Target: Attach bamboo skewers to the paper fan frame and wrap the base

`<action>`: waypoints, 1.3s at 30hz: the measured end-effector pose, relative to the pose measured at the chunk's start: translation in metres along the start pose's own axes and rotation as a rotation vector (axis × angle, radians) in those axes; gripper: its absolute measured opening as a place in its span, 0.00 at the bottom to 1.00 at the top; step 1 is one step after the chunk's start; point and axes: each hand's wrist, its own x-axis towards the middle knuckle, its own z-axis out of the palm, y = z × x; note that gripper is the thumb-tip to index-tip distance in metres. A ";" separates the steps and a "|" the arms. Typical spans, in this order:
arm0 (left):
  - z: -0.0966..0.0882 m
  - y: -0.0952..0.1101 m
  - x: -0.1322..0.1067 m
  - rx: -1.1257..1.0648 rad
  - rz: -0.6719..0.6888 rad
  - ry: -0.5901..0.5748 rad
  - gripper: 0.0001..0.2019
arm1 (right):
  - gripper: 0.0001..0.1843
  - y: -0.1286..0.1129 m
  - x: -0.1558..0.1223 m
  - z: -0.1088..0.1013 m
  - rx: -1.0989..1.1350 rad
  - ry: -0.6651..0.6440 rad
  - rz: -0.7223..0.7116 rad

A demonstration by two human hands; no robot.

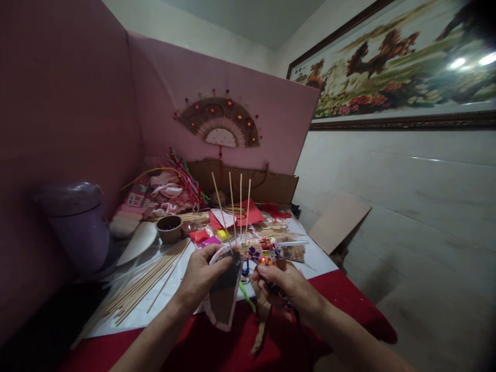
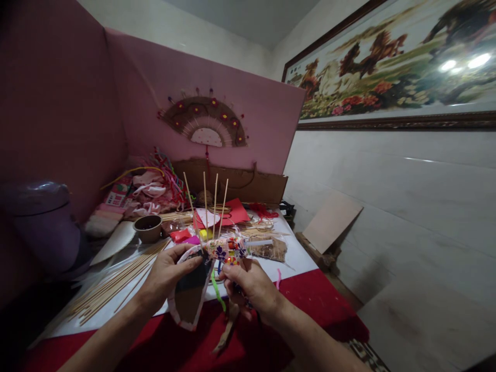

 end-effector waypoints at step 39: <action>-0.004 -0.001 0.002 -0.090 -0.059 -0.026 0.11 | 0.18 -0.015 0.000 -0.028 0.106 0.241 -0.282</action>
